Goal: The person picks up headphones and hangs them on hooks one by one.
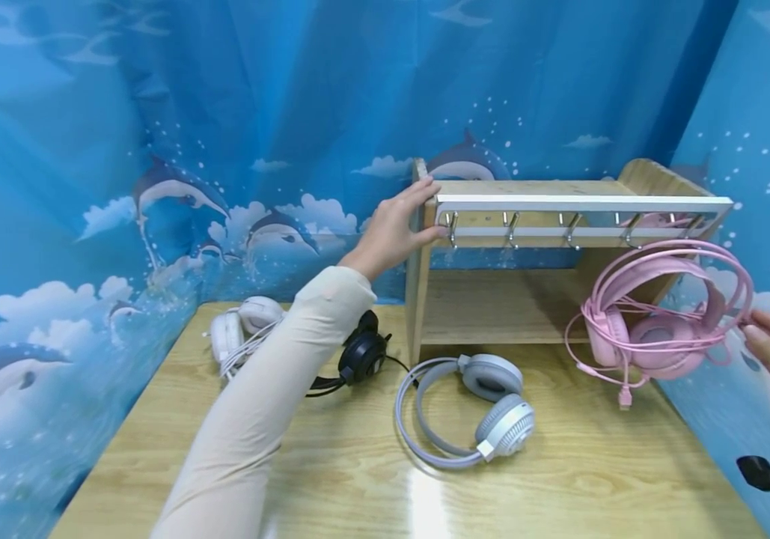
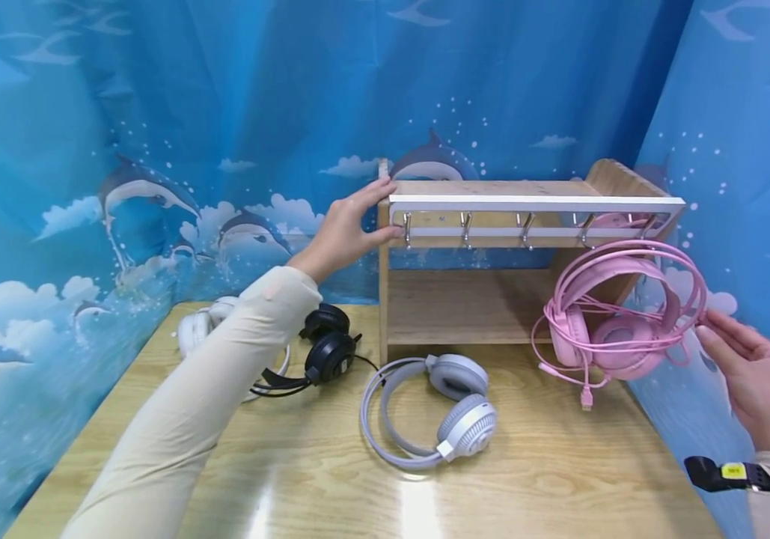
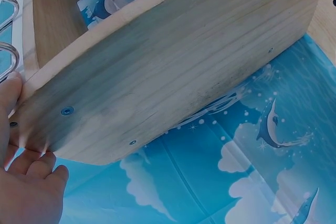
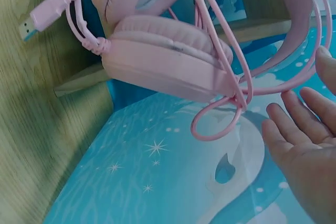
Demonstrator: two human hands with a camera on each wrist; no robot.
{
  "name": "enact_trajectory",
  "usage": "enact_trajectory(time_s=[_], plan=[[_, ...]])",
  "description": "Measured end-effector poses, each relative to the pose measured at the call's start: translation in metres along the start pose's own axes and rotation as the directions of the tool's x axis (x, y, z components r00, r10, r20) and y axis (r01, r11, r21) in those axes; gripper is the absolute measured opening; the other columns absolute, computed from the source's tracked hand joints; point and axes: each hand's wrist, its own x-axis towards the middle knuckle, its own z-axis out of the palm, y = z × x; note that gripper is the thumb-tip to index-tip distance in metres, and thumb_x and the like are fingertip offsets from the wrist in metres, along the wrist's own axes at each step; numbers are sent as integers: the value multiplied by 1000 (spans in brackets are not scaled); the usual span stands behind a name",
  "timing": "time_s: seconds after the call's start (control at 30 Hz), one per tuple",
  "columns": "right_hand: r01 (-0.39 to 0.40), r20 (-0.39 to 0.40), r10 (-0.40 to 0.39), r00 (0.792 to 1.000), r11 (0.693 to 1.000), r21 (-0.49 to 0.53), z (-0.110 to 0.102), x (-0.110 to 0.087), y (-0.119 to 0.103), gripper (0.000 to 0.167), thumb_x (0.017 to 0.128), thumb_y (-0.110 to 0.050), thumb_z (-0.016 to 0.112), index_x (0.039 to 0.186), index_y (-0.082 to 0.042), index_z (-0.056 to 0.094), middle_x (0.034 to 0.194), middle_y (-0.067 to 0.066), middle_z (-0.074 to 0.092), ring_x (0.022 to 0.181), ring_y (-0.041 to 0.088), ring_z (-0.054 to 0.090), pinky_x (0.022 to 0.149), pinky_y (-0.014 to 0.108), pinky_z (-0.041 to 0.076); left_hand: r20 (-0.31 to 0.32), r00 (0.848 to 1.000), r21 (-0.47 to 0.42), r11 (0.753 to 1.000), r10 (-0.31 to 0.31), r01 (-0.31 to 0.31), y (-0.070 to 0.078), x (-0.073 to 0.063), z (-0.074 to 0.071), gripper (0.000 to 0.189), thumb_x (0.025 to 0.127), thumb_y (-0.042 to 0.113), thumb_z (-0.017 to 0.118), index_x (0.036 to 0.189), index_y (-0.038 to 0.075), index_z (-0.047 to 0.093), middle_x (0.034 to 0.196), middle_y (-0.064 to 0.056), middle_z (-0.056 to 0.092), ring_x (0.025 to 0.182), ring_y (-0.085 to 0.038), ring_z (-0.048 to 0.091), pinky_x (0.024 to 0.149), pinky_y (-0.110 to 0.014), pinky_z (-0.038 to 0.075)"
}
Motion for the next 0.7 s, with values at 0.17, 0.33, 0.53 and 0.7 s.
enact_trajectory(time_s=[0.17,0.33,0.53,0.7], plan=[[75,23,-74,997,997,-24,0,-8,4,39,95,2,52,134,-4,55,110,-12,69,100,-6,63,80,3,45,-4,1000,1,1000,3,-3,1,1,0,72,87,38,69,149,23,36,158,6,25,143,-14,25,115,-35,28],[46,21,-45,999,999,-28,20,-23,-9,44,96,2,51,139,-8,50,112,-16,66,100,-10,60,80,0,42,-1,1000,7,1000,-1,1,2,1,0,72,87,37,69,149,23,36,157,9,24,143,-14,26,115,-34,28],[91,112,-101,989,992,90,43,-37,-14,46,96,12,42,139,-5,50,121,-9,65,109,-4,59,89,3,40,2,1000,1,1000,-6,6,2,0,0,72,87,38,68,149,24,35,158,9,23,143,-14,25,115,-34,28],[26,154,-41,987,994,103,55,-43,-15,48,96,12,43,140,-4,48,123,-8,65,112,-4,58,89,4,41,-1,1000,3,1000,-5,5,1,0,1,72,88,38,68,150,24,35,158,10,23,143,-14,25,115,-35,27]])
